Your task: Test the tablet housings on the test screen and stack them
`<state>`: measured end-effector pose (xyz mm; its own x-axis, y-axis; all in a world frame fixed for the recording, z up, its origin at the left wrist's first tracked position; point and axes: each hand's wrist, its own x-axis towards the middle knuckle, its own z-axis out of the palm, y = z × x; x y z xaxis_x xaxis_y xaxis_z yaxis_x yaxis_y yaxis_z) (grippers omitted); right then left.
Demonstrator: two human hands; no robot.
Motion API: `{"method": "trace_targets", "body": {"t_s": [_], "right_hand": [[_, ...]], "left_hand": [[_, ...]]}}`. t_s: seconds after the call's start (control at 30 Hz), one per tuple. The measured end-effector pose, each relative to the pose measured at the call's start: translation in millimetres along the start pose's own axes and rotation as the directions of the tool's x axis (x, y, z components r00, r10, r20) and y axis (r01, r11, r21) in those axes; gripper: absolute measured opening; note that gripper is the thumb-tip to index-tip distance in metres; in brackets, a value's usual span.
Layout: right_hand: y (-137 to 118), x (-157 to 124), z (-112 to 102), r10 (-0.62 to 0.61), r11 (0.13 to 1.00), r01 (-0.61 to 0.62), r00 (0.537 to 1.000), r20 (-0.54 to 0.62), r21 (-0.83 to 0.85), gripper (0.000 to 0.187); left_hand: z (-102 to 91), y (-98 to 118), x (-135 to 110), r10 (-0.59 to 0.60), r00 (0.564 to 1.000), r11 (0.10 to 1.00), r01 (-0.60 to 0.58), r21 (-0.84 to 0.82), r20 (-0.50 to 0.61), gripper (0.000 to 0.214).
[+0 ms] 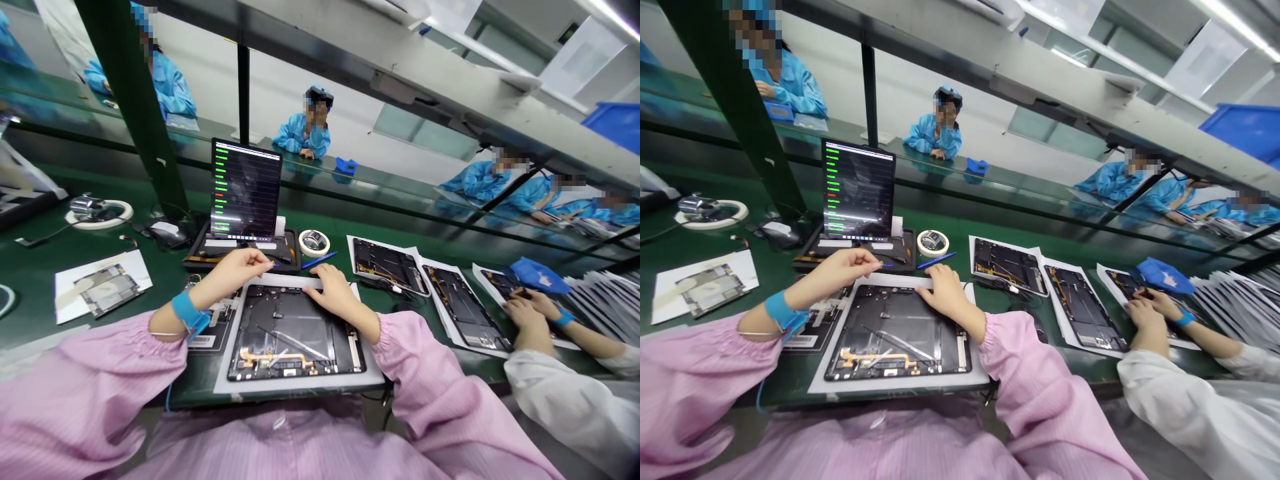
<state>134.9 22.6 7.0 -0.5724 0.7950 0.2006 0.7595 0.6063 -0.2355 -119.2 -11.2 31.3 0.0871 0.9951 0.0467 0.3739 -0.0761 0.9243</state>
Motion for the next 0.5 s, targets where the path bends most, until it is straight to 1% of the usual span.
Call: {"method": "trace_targets", "body": {"t_s": [0.1,0.13,0.23,0.3,0.37,0.4,0.43,0.47,0.5], "right_hand": [[8.6,8.0,6.6,0.006,0.996,-0.007,1.0,0.002,0.084,0.016],[10.9,10.7,8.0,0.002,0.994,-0.004,1.0,0.012,0.106,0.013],[12.7,12.0,10.7,-0.016,0.987,0.012,1.0,0.024,0.163,0.015],[9.8,6.7,10.2,-0.012,0.981,0.008,1.0,0.019,0.196,0.014],[5.4,0.5,7.0,-0.016,0.964,0.013,1.0,0.01,0.264,0.015],[3.8,-0.9,4.1,-0.019,0.943,0.023,1.0,-0.014,0.331,0.017],[3.6,0.0,0.3,0.005,0.912,0.024,0.998,-0.069,0.41,0.019],[5.4,4.1,-4.8,0.065,0.874,0.016,0.987,-0.148,0.486,0.021],[9.9,11.5,-11.4,0.155,0.837,-0.001,0.959,-0.235,0.547,0.023]], "left_hand": [[-0.3,0.7,-0.4,-0.056,0.998,0.998,0.055,-0.009,-0.026,0.039],[-0.7,1.5,-0.5,-0.074,0.996,0.997,0.074,-0.019,-0.038,0.039],[-3.2,5.1,-0.6,-0.105,0.99,0.989,0.094,-0.114,-0.094,0.041],[-6.1,8.3,-0.6,-0.123,0.978,0.97,0.083,-0.227,-0.167,0.042],[-10.1,12.4,-1.2,-0.15,0.948,0.94,0.048,-0.338,-0.282,0.042],[-12.3,14.6,-1.8,-0.163,0.926,0.922,0.02,-0.386,-0.34,0.041],[-14.4,16.6,-2.4,-0.178,0.905,0.904,-0.005,-0.428,-0.386,0.04],[-16.3,18.2,-3.1,-0.199,0.888,0.887,-0.016,-0.461,-0.415,0.039],[-17.6,19.2,-3.7,-0.228,0.875,0.88,-0.004,-0.476,-0.428,0.039]]}}
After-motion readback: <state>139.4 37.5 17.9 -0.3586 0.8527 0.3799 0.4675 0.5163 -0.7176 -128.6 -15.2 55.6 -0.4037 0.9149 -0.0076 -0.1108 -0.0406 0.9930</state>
